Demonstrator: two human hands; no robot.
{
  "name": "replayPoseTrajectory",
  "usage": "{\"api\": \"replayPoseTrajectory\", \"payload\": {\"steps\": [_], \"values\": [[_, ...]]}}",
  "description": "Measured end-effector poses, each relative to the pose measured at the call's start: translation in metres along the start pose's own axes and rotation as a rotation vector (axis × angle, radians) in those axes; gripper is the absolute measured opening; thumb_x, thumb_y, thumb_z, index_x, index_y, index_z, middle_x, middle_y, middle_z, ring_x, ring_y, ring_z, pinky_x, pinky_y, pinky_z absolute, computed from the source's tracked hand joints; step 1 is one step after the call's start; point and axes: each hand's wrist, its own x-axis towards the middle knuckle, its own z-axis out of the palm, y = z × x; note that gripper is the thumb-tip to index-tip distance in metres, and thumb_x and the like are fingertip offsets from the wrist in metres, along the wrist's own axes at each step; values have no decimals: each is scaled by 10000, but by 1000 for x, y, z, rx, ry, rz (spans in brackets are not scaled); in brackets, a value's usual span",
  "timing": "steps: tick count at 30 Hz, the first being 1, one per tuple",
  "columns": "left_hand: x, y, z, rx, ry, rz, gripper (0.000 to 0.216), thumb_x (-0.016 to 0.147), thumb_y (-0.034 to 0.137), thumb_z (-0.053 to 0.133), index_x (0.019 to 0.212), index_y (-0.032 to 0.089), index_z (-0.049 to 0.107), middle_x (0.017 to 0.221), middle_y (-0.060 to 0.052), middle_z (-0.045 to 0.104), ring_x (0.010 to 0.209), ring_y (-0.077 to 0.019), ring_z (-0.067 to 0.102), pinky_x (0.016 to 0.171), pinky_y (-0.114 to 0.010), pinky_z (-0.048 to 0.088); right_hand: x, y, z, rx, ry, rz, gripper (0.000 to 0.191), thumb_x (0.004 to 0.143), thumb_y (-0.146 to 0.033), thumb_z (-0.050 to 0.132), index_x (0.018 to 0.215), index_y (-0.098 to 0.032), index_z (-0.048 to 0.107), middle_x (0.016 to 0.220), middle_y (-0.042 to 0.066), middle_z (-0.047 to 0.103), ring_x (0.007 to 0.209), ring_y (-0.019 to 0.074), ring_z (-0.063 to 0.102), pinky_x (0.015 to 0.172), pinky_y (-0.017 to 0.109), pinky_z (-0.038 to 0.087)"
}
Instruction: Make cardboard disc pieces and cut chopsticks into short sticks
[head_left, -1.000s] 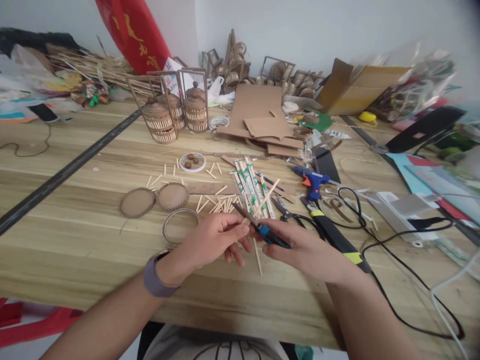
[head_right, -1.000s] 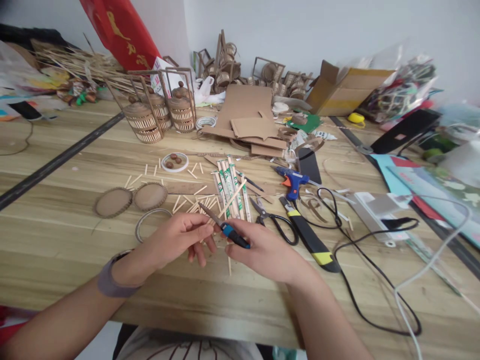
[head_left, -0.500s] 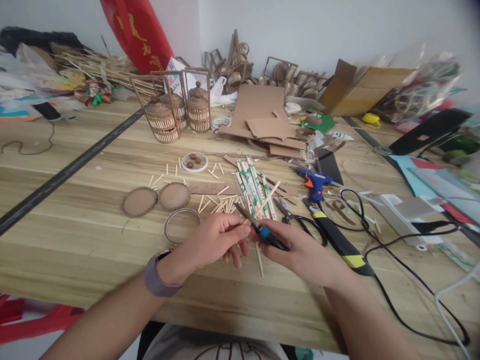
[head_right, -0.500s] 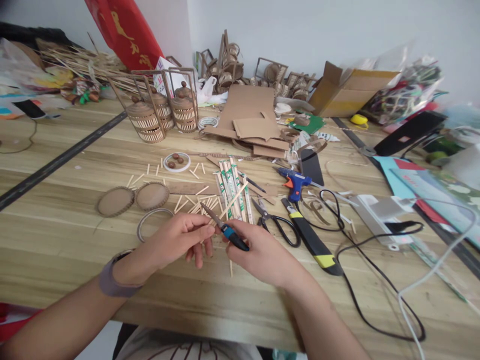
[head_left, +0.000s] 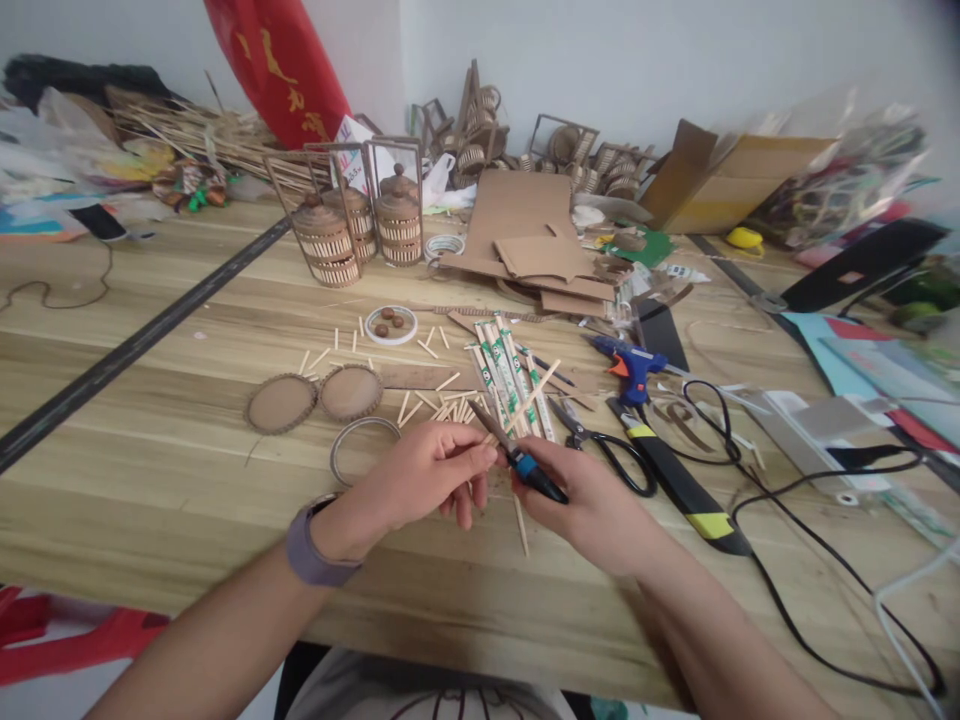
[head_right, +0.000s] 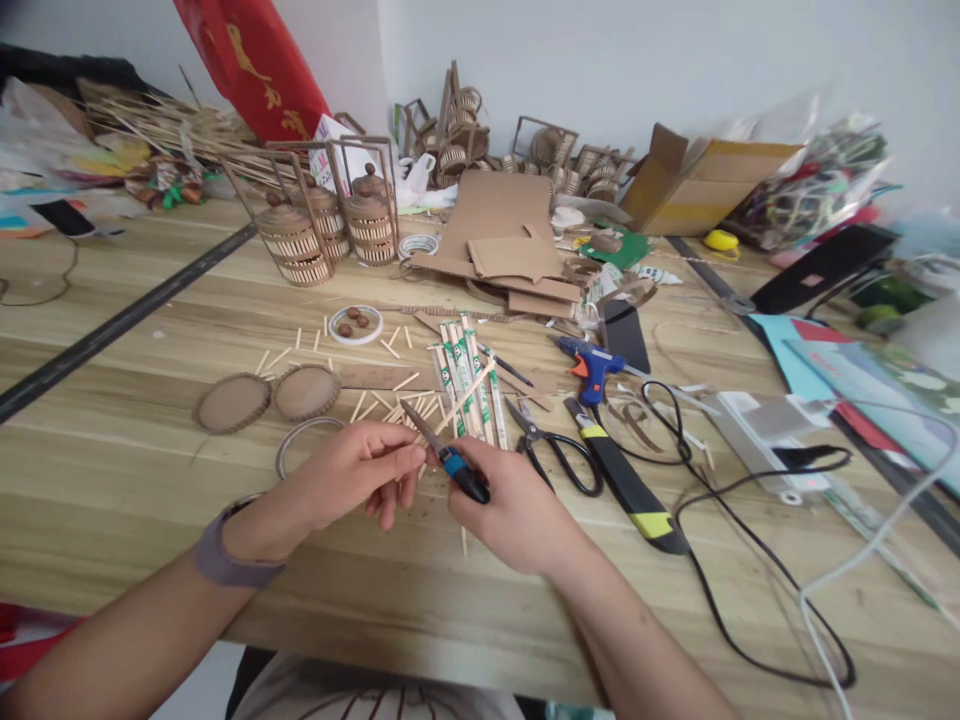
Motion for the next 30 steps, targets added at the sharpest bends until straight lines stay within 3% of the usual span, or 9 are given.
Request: {"api": "replayPoseTrajectory", "payload": {"steps": [15, 24, 30], "values": [[5, -7, -7, 51, 0, 36, 309, 899, 452, 498, 762, 176, 517, 672, 27, 609, 405, -50, 514, 396, -172, 323, 3, 3, 7, -36, 54, 6, 133, 756, -185, 478, 842, -194, 579, 674, -30, 530, 610, 135, 456, 578, 246, 348], [1, -1, -4, -5, -7, 51, 368, 910, 518, 462, 794, 174, 521, 590, 38, 574, 377, -42, 432, 385, -172, 304, 5, 9, -4, 370, -120, -26, 245, 779, -235, 539, 1004, -178, 618, 940, 25, 638, 891, 189, 568, 814, 303, 450], [2, -2, -4, -51, -10, 31, 363, 905, 509, 468, 834, 161, 545, 559, 57, 549, 363, -43, 415, 369, -171, 297, 5, 16, -2, 513, -172, 45, 293, 771, -259, 580, 1051, -172, 601, 941, 32, 617, 875, 178, 544, 782, 287, 441]]}}
